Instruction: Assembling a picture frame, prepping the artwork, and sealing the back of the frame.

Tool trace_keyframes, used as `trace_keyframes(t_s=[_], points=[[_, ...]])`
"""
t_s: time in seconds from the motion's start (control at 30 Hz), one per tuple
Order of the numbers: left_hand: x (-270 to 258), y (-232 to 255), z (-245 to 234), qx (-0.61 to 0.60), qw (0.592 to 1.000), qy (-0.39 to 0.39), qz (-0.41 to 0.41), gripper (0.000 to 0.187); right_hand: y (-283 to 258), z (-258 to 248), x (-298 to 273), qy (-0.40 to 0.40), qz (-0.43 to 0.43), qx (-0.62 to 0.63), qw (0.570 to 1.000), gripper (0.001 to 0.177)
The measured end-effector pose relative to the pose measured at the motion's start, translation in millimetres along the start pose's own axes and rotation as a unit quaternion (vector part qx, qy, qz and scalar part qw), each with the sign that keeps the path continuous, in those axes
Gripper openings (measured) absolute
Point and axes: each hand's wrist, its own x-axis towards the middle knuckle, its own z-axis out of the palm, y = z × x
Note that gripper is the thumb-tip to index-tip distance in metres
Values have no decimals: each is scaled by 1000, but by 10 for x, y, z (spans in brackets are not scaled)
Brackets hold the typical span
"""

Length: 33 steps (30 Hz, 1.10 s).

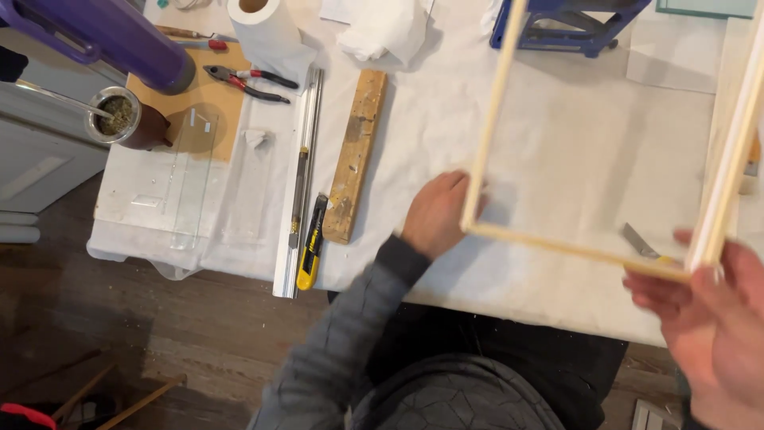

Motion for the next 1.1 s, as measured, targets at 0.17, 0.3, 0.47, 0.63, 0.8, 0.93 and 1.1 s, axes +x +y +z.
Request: trace_keyframes(t_s=[0.17,0.3,0.47,0.63,0.8,0.93,1.1], points=[[786,-308,376,-27,999,-33,-10,12,-585,1006,476,-43,-13,2,999,36],[1041,-514,544,-5,999,26,-26,17,-676,1741,1060,-177,-43,92,979,33],[1071,-561,543,2,996,7,-90,21,-490,2584,2007,-248,-47,152,956,24],[1052,-586,609,57,990,-52,-116,32,-251,3203,2859,-269,-37,149,951,25],[1014,-599,609,69,987,-82,-116,34,-46,3472,3354,-264,-6,118,957,27],[996,-592,672,65,990,-82,-95,26,65,3502,3575,-254,12,96,962,27],[969,-600,714,71,990,-83,-91,17,166,3507,3692,-264,20,98,959,27]])
